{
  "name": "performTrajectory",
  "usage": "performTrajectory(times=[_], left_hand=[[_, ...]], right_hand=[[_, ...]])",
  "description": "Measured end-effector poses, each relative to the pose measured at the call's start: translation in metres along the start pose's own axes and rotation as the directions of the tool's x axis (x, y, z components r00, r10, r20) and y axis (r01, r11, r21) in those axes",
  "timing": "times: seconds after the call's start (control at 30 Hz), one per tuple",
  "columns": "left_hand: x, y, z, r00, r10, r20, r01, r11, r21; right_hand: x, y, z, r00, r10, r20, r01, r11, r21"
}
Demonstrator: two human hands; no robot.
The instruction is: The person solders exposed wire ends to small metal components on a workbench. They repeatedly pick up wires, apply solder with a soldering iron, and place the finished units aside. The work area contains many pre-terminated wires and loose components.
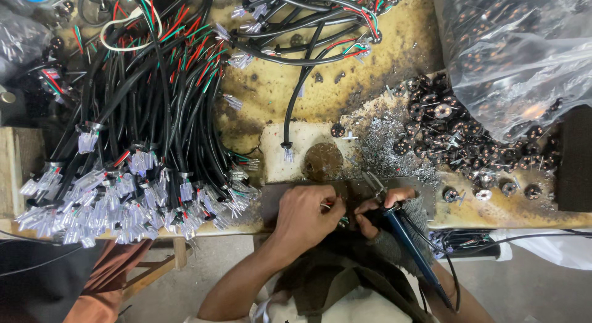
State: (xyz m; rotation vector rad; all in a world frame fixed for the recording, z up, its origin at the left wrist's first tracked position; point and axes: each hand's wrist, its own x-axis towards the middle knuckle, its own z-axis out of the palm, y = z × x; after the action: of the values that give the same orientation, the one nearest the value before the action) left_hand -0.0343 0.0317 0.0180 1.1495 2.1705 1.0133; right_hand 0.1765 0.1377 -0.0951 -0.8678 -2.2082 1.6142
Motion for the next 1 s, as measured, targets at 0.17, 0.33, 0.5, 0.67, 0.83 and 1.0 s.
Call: performTrajectory(times=[0.17,0.33,0.5,0.67,0.83,1.0], left_hand=[[-0.028,0.002,0.014,0.98,-0.116,-0.162,0.093,0.985,-0.144],[-0.047,-0.007,0.04,0.944,0.099,-0.314,-0.048,0.985,0.167],[-0.053,-0.004,0.035,0.945,0.185,-0.27,-0.149,0.977,0.151],[-0.039,0.005,-0.001,0.988,-0.068,0.138,0.113,0.931,-0.347],[-0.017,-0.002,-0.025,0.914,-0.043,0.405,0.135,0.97,-0.201],[-0.019,0.001,-0.015,0.982,0.138,0.129,-0.143,0.989,0.033]], right_hand=[[-0.001,-0.009,0.008,0.99,0.14,-0.033,-0.141,0.99,-0.016],[-0.004,-0.008,0.022,0.953,0.298,0.057,-0.241,0.63,0.738],[-0.004,-0.016,0.011,0.885,0.265,0.383,-0.415,0.076,0.906],[0.001,-0.031,0.006,0.854,0.392,0.342,-0.474,0.315,0.822],[0.007,-0.043,0.006,0.983,-0.155,0.101,0.109,0.925,0.363],[0.01,-0.054,-0.004,0.971,-0.238,0.005,0.233,0.946,-0.225]])
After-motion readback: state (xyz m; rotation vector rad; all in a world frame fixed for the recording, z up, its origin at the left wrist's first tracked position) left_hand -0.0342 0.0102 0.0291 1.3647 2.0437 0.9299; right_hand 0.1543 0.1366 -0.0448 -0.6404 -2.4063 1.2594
